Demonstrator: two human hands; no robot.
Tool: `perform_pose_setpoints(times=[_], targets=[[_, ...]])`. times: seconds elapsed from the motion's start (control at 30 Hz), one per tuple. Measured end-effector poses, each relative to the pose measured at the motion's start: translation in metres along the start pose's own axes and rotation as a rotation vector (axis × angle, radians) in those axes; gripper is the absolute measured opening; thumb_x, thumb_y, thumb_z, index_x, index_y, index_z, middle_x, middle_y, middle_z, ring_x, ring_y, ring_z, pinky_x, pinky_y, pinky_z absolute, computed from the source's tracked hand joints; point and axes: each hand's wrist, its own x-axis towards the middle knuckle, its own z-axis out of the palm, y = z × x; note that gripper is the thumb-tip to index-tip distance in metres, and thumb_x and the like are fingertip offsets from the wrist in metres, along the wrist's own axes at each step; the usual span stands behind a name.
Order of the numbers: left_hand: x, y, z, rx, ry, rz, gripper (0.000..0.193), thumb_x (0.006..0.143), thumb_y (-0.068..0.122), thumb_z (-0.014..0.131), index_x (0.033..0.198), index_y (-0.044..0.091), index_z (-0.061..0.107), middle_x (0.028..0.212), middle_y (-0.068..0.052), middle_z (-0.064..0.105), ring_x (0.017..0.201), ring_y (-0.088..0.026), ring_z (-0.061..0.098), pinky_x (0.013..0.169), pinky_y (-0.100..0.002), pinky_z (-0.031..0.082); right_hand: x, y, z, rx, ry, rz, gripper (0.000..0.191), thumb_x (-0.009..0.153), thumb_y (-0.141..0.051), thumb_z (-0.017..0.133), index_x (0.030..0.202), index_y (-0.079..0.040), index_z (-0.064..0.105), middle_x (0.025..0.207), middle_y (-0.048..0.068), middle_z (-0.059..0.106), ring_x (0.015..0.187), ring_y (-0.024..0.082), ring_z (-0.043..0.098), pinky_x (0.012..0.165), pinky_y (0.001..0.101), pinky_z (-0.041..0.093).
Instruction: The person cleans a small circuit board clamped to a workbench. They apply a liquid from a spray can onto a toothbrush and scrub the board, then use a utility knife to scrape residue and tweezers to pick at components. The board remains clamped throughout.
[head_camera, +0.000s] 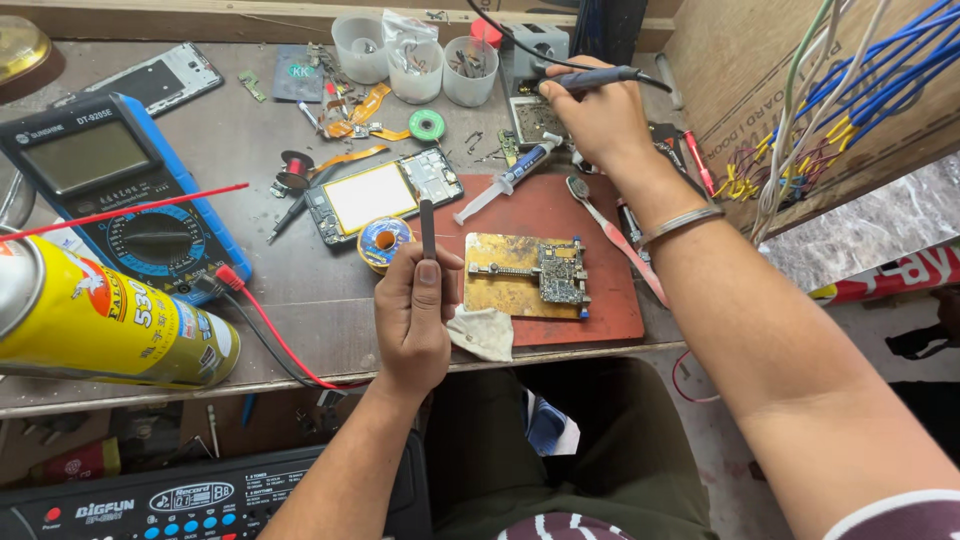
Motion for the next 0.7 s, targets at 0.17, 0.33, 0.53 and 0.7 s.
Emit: perform_pose_setpoints(times=[0.17, 0.33, 0.53, 0.7], targets=[[0.001, 0.001, 0.001, -0.007, -0.006, -0.004, 0.029, 0.115, 0.026, 0.044, 0.105, 0.005, 0.06, 0.073, 0.004, 0.048, 0.067, -0.005, 0.042, 0.06, -0.021, 0.035, -0.023, -0.002, -0.026, 0.006, -0.04, -0.052, 0.021, 0.1, -0.022, 0.076, 0.113, -0.006, 0.075, 0.095, 0.006, 0.074, 0.085, 0.012, 0.066, 0.075, 0.0281, 0.053], [-0.001, 0.003, 0.001, -0.001, -0.014, -0.036, 0.028, 0.115, 0.027, 0.045, 0.106, 0.006, 0.06, 0.073, 0.005, 0.046, 0.066, -0.004, 0.04, 0.059, -0.02, 0.033, -0.117, -0.025, -0.063, 0.437, 0.071, 0.075, 0.024, 0.105, -0.015, 0.066, 0.124, 0.0, 0.067, 0.107, 0.008, 0.071, 0.094, 0.013, 0.066, 0.085, 0.027, 0.055], [-0.005, 0.012, 0.001, 0.005, -0.082, 0.028, 0.031, 0.119, 0.028, 0.05, 0.109, 0.001, 0.062, 0.097, -0.001, 0.05, 0.078, -0.005, 0.047, 0.068, -0.02, 0.04, -0.214, -0.043, -0.062, 0.652, 0.072, 0.27, 0.022, 0.096, -0.005, 0.07, 0.116, 0.003, 0.066, 0.106, 0.011, 0.072, 0.094, 0.016, 0.071, 0.088, 0.0286, 0.058], [-0.006, 0.014, -0.004, 0.002, -0.09, 0.047, 0.037, 0.119, 0.032, 0.055, 0.108, -0.001, 0.068, 0.103, -0.004, 0.051, 0.084, -0.008, 0.055, 0.071, -0.021, 0.047, -0.236, -0.038, -0.046, 0.471, 0.118, 0.233, 0.019, 0.095, -0.005, 0.075, 0.11, 0.002, 0.065, 0.104, 0.009, 0.065, 0.092, 0.013, 0.066, 0.084, 0.0239, 0.054]])
